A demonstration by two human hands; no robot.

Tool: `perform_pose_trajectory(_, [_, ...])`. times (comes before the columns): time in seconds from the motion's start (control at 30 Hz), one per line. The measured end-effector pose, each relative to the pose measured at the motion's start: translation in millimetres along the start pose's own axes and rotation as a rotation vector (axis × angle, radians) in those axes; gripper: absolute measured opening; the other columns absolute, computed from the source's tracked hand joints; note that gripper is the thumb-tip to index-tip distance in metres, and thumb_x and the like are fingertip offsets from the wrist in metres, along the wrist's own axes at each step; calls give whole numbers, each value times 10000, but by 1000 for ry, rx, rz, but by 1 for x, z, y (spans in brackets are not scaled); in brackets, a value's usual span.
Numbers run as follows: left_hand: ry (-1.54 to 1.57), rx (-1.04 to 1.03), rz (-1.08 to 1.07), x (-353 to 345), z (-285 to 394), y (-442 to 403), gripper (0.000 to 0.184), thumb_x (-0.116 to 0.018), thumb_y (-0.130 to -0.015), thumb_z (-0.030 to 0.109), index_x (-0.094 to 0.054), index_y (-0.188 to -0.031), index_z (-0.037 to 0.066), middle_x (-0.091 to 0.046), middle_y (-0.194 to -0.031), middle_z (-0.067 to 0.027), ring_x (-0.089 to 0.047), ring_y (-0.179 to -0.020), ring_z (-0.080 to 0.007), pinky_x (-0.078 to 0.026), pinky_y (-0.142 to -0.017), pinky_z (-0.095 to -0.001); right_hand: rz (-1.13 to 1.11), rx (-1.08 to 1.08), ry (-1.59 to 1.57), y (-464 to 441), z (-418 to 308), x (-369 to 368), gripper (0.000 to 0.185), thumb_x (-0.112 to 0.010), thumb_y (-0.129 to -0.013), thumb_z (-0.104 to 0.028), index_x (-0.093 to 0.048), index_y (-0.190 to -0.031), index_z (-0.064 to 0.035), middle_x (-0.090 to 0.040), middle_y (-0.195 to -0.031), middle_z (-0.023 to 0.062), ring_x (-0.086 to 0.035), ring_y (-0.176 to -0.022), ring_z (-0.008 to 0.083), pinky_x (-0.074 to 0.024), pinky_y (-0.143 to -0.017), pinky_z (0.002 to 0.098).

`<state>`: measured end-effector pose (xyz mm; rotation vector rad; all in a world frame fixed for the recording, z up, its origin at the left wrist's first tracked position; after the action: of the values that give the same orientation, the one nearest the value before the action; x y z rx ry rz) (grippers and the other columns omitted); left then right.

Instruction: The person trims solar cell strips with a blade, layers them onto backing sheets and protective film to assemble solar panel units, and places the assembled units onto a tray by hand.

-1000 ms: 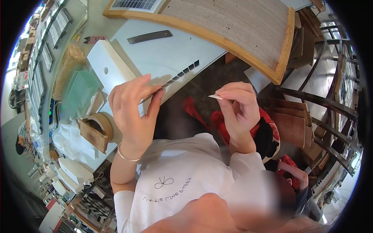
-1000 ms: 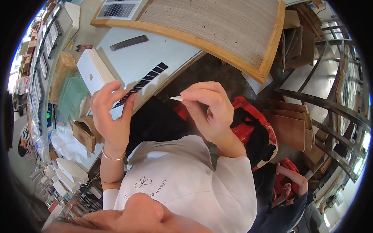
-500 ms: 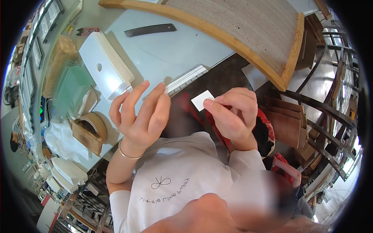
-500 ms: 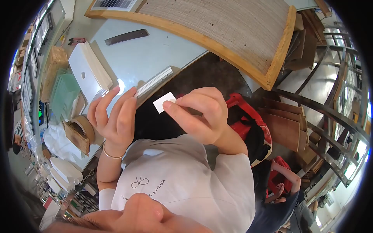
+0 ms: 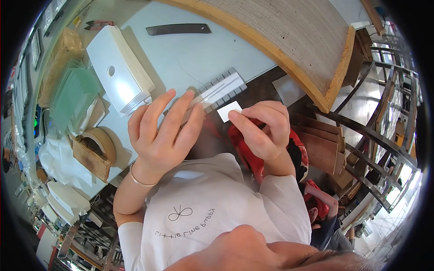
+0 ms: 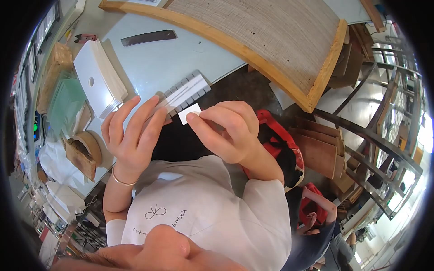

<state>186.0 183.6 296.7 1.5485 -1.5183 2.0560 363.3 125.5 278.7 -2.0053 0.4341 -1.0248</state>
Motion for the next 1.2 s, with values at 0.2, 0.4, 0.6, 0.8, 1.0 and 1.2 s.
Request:
perform_pose_trajectory(0.2, [7, 21, -130, 1, -4, 3, 389, -764, -832, 494, -755, -1091, 205, -757, -1160, 38, -657, -1123, -214, -415, -931, -351, -78, 32, 24, 2, 4, -5, 335, -814, -685, -8, -765, -1011, -71, -599, -998, 45, -596, -807, 208, -500, -644, 296])
perform_pose_trajectory(0.4, [105, 81, -203, 0, -2, 2, 478, -679, -899, 556, -708, -1185, 175, -742, -1225, 6, -642, -1165, -231, -410, -957, -374, -88, 79, 15, -2, 11, -14, 307, -814, -704, -41, -761, -1005, -71, -610, -1007, 46, -628, -848, 214, -531, -682, 297])
perform_pose_trajectory(0.6, [125, 84, -231, -7, -2, 2, 473, -672, -930, 512, -659, -1256, 169, -730, -1281, -2, -631, -1220, -240, -407, -999, -376, -103, 140, 44, -2, 15, -22, 251, -821, -738, -66, -753, -977, -103, -639, -987, 18, -638, -876, 191, -533, -718, 304])
perform_pose_trajectory(0.8, [130, 78, -243, -7, -3, 1, 401, -724, -912, 439, -685, -1206, 169, -727, -1293, 12, -626, -1245, -245, -408, -1000, -375, -140, 139, 126, -2, 14, -25, 188, -786, -783, -97, -765, -969, -117, -656, -1011, 3, -634, -903, 173, -525, -757, 302])
perform_pose_trajectory(1.0, [131, 80, -234, -9, -3, 2, 363, -746, -906, 400, -690, -1184, 173, -729, -1287, 17, -631, -1242, -245, -407, -997, -373, -166, 116, 243, 1, 11, -24, 186, -759, -851, -143, -781, -1034, -125, -659, -1055, -2, -627, -929, 161, -520, -779, 301])
perform_pose_trajectory(1.2, [120, 73, -216, -10, -2, 1, 373, -726, -924, 407, -693, -1220, 182, -729, -1283, 16, -636, -1230, -239, -406, -993, -367, -143, 83, 206, 7, 10, -21, 210, -703, -968, -265, -777, -1100, -120, -654, -1072, 5, -617, -947, 166, -515, -774, 308])
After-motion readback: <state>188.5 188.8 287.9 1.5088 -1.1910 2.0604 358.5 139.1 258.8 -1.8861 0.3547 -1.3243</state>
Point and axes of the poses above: each hand's wrist, its own y-axis away from the middle knuckle, its own x-axis out of the back of the hand, z = x × y, the point moved 5 cm from there along -y, towards the middle knuckle
